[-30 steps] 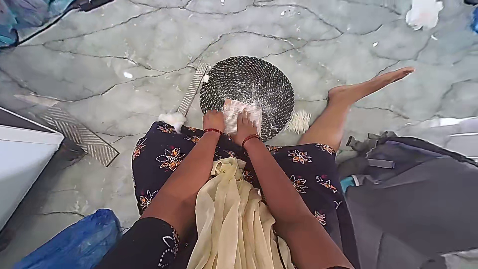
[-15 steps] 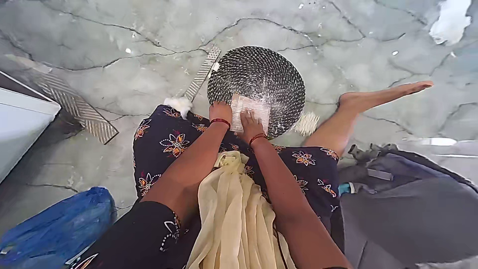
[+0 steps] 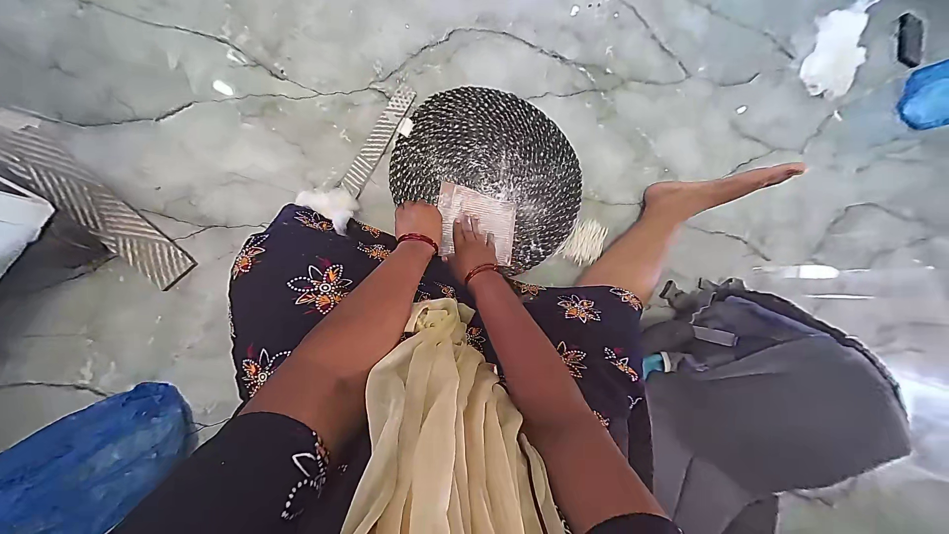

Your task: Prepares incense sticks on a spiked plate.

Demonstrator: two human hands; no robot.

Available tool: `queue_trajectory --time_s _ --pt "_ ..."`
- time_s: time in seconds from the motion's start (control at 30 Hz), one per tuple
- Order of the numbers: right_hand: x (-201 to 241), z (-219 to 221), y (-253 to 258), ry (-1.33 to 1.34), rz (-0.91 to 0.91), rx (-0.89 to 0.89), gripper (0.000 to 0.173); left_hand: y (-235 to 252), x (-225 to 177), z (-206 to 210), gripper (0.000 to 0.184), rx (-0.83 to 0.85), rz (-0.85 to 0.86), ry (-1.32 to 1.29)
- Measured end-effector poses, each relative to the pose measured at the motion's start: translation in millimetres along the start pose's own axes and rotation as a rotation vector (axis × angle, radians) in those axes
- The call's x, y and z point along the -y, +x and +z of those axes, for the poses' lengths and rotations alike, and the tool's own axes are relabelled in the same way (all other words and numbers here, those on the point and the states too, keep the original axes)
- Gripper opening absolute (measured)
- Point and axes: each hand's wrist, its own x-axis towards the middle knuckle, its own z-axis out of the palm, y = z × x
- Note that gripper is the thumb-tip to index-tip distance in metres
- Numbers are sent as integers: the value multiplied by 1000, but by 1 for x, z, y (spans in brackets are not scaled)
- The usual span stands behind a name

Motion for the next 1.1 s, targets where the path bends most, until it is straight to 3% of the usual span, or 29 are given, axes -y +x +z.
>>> queue_trajectory --time_s 0.1,0.17,0.3,0.43,0.67,0.83,0.97,1.1 --pt "5 10 -11 31 34 -58 57 -3 0 3 30 -4 22 9" --pt "5 4 -15 49 51 -73 57 -4 1 1 28 -7 26 18" --pt "2 -29 -12 48 45 -12 110 -1 4 0 26 -18 8 -9" --pt "5 -42 9 1 31 117 123 5 3 -2 26 -49 26 -17" --pt "12 10 -2 52 106 -8 80 4 0 2 27 -11 7 31" --pt "13 6 -19 125 101 -65 53 -3 4 0 26 -16 15 -2" --pt "-5 -29 -12 126 93 -67 88 -1 6 -2 26 -23 6 -45" --pt "-2 -45 7 38 37 114 109 9 5 -1 26 -35 22 -33"
